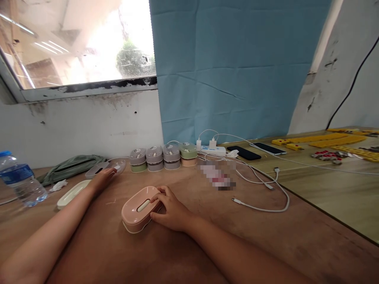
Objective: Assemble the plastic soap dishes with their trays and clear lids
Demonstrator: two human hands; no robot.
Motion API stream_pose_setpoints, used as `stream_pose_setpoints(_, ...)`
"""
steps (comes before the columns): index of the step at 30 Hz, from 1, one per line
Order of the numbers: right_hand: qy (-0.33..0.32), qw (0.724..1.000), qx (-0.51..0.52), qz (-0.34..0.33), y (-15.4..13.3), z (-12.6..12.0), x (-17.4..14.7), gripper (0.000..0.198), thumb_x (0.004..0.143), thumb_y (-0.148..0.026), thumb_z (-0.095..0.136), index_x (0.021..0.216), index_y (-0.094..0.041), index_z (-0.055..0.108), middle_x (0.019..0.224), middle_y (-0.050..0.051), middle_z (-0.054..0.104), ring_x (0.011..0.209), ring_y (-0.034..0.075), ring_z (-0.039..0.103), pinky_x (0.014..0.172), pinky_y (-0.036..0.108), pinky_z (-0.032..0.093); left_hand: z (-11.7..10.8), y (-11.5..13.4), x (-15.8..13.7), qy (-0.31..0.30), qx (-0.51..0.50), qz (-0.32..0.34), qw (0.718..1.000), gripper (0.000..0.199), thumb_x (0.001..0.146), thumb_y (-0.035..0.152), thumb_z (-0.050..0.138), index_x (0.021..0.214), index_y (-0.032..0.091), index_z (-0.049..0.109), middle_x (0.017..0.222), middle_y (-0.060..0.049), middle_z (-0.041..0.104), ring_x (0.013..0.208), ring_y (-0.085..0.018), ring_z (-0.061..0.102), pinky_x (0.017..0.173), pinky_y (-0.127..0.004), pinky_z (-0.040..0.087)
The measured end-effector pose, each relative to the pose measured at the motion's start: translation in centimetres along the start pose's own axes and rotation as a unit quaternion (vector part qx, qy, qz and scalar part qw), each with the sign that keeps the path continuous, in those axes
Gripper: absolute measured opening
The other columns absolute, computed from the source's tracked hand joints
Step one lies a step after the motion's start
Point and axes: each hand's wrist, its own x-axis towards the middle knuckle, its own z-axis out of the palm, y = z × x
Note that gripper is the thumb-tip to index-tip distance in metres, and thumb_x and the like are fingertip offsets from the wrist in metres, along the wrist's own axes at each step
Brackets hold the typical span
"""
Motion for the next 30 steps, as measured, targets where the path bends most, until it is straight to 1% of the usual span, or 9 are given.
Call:
stream_pose_setpoints(4, -0.001, 1.0, -0.001, -0.002, 0.04, 0.0, 0.03, 0.03, 0.069, -0.021, 0.06, 0.098, -0.023, 0.055, 0.121, 0.006, 0.033, 0.119, 0.021, 0.034, 0.099, 0.035, 0.029, 0.48, 0.48, -0.33, 0.024, -0.005, -0.005, 1.0, 0.024, 0.082, 0.025, 0.03, 0.093, 0.019, 0.05, 0.096, -0.01, 0.059, 0.09, -0.021, 0.054, 0.081, -0.031, 0.039)
stream_pose_setpoints(7, -0.001, 1.0, -0.002, -0.01, 0.25, 0.01, 0.07, 0.029, 0.069, -0.022, 0.06, 0.098, -0.023, 0.054, 0.12, 0.005, 0.034, 0.119, 0.021, 0.033, 0.1, 0.036, 0.029, 0.59, 0.59, -0.44, 0.028, -0.01, -0.01, 0.999, 0.023, 0.082, 0.023, 0.031, 0.095, 0.019, 0.05, 0.097, -0.009, 0.059, 0.091, -0.021, 0.053, 0.082, -0.031, 0.039)
stream_pose_setpoints(10, -0.002, 1.0, -0.003, -0.016, 0.43, 0.02, 0.08, 0.028, 0.07, -0.024, 0.059, 0.098, -0.023, 0.054, 0.12, 0.006, 0.034, 0.12, 0.021, 0.032, 0.099, 0.036, 0.029, 0.65, 0.47, -0.44, 0.025, -0.01, -0.018, 0.999, 0.023, 0.081, 0.022, 0.032, 0.095, 0.02, 0.05, 0.096, -0.009, 0.059, 0.091, -0.021, 0.054, 0.082, -0.032, 0.04)
stream_pose_setpoints(15, -0.011, 1.0, -0.014, -0.006, 0.26, -0.01, 0.15, 0.027, 0.072, -0.024, 0.059, 0.098, -0.023, 0.054, 0.121, 0.006, 0.033, 0.121, 0.021, 0.031, 0.099, 0.036, 0.03, 0.74, 0.34, -0.4, 0.022, -0.012, -0.021, 0.999, 0.023, 0.082, 0.021, 0.032, 0.095, 0.019, 0.051, 0.096, -0.009, 0.059, 0.091, -0.02, 0.054, 0.083, -0.03, 0.039)
stream_pose_setpoints(19, -0.011, 1.0, -0.025, -0.007, 0.28, -0.05, 0.28, 0.026, 0.072, -0.024, 0.059, 0.098, -0.022, 0.055, 0.12, 0.007, 0.034, 0.121, 0.022, 0.031, 0.1, 0.036, 0.029, 0.76, 0.37, -0.46, 0.025, -0.017, -0.016, 0.999, 0.024, 0.082, 0.02, 0.032, 0.096, 0.019, 0.051, 0.098, -0.009, 0.059, 0.092, -0.02, 0.053, 0.083, -0.03, 0.039)
stream_pose_setpoints(30, -0.015, 0.999, -0.035, -0.019, 0.72, 0.05, 0.38, 0.025, 0.074, -0.026, 0.057, 0.098, -0.022, 0.054, 0.12, 0.007, 0.034, 0.121, 0.022, 0.031, 0.099, 0.037, 0.03, 1.09, -0.1, -0.55, 0.038, -0.024, 0.0, 0.999, 0.024, 0.082, 0.02, 0.032, 0.097, 0.018, 0.051, 0.092, -0.008, 0.06, 0.086, -0.019, 0.053, 0.078, -0.029, 0.04)
